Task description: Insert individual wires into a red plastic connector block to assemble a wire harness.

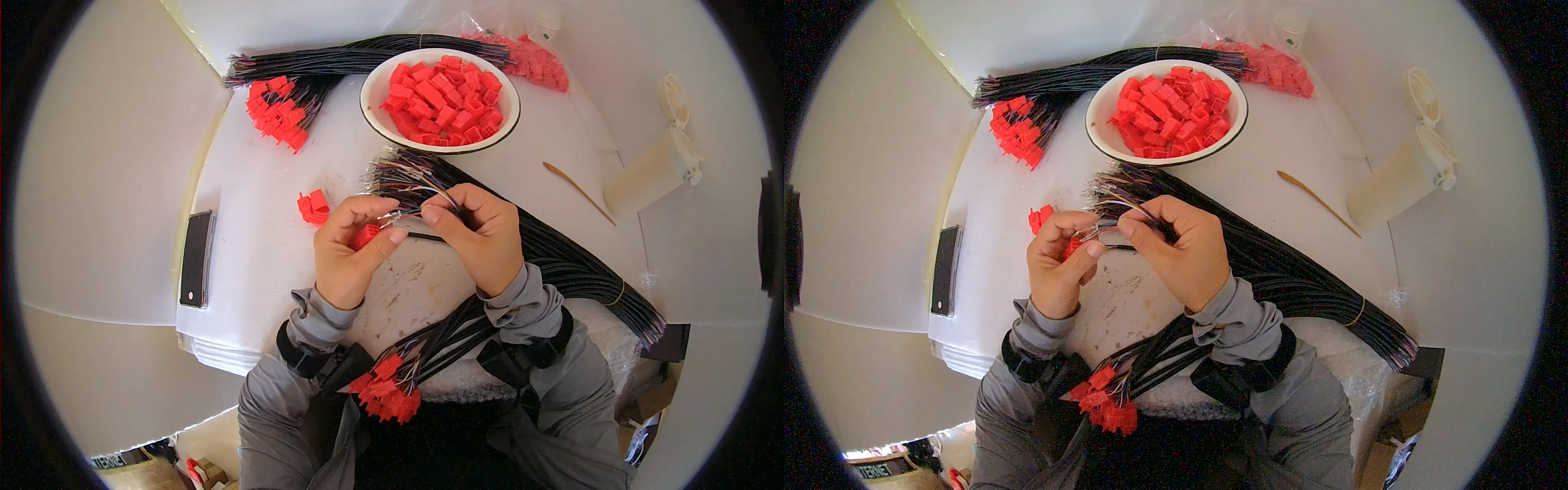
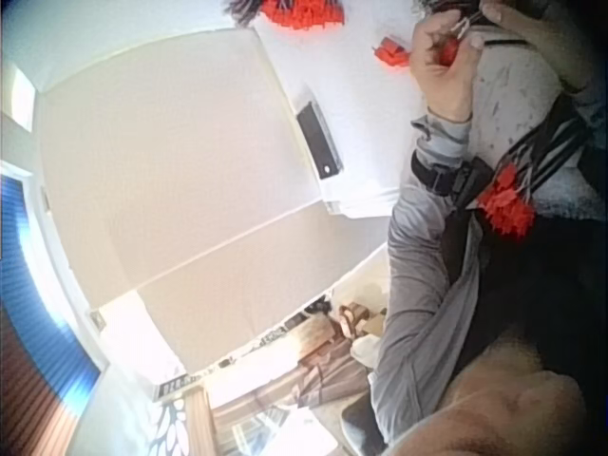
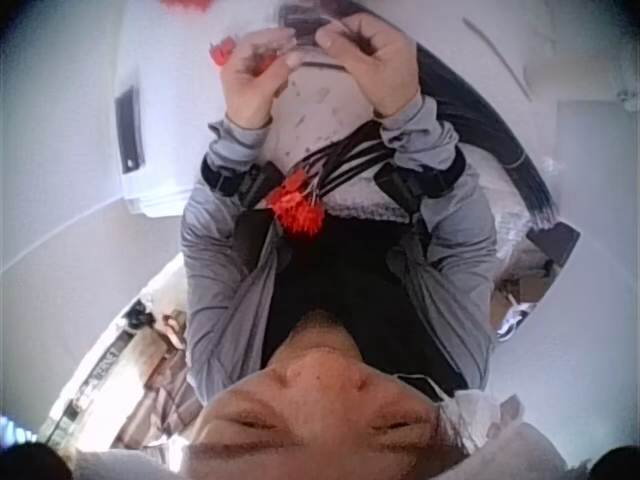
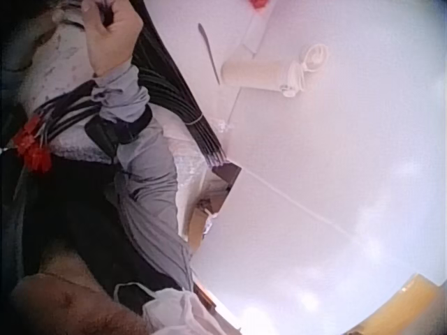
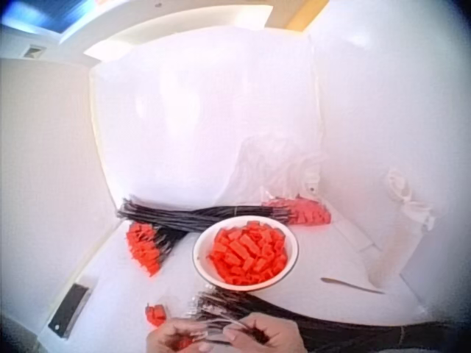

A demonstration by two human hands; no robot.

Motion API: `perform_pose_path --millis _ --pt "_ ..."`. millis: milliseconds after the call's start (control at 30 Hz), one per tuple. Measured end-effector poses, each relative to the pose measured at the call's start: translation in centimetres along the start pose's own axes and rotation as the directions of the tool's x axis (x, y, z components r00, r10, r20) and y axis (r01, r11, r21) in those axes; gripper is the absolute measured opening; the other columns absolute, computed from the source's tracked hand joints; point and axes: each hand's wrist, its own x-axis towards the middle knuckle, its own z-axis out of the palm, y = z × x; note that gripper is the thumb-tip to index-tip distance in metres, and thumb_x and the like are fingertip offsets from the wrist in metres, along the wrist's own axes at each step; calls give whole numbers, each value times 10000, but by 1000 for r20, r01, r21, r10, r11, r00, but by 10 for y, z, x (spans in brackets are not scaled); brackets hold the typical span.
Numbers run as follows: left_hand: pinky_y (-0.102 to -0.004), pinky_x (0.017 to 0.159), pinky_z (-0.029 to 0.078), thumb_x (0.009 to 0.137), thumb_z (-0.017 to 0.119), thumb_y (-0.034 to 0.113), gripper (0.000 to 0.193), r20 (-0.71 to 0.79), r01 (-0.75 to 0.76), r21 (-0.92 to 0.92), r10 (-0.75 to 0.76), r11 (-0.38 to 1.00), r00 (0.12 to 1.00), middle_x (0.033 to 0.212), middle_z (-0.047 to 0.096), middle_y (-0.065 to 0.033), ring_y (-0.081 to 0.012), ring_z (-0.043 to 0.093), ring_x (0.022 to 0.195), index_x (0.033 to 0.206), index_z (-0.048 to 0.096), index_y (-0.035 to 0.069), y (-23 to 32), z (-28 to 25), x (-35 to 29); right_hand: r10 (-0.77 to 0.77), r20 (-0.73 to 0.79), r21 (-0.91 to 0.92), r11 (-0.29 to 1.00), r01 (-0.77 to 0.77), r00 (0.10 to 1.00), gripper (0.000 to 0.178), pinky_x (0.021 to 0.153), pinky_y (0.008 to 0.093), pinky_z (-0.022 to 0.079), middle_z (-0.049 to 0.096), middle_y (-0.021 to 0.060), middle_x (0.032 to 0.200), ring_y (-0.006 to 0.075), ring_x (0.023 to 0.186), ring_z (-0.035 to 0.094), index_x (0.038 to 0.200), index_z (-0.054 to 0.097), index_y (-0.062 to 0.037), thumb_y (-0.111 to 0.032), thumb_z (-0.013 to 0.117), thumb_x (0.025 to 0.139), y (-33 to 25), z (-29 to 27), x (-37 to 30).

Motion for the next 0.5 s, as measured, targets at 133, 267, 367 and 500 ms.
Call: perform_pose_path --millis 133,267,367,500 --pt "-203 697 397 741 597 -30 173 11 -101 81 100 992 995 833 535 -33 -78 487 761 906 549 -10 -1 -5 0 25 13 16 1000 -25 1000 127 493 150 322 512 -35 632 4 572 389 804 581 24 -90 615 759 -2 3 -1" --pt "-198 673 387 751 588 -30 115 -81 -91 92 98 992 992 800 531 -32 -76 478 740 859 554 -17 4 2 -1 25 30 5 1000 -25 999 118 494 154 326 524 -32 637 4 570 392 801 585 22 -81 619 753 -3 3 -1" --pt "-192 652 379 753 585 -31 84 -11 -161 89 162 983 987 778 523 -27 -73 469 719 830 554 -17 1 -2 0 27 40 -5 1000 -27 999 118 500 157 336 540 -24 650 6 577 405 802 587 24 -79 618 754 -4 2 -1" --pt "-187 638 370 756 582 -31 64 -13 -157 91 158 983 987 767 518 -24 -68 459 703 809 552 -15 1 -2 0 34 46 58 998 -37 998 125 523 159 364 565 -10 674 13 601 441 812 590 30 -77 617 753 -1 2 0"
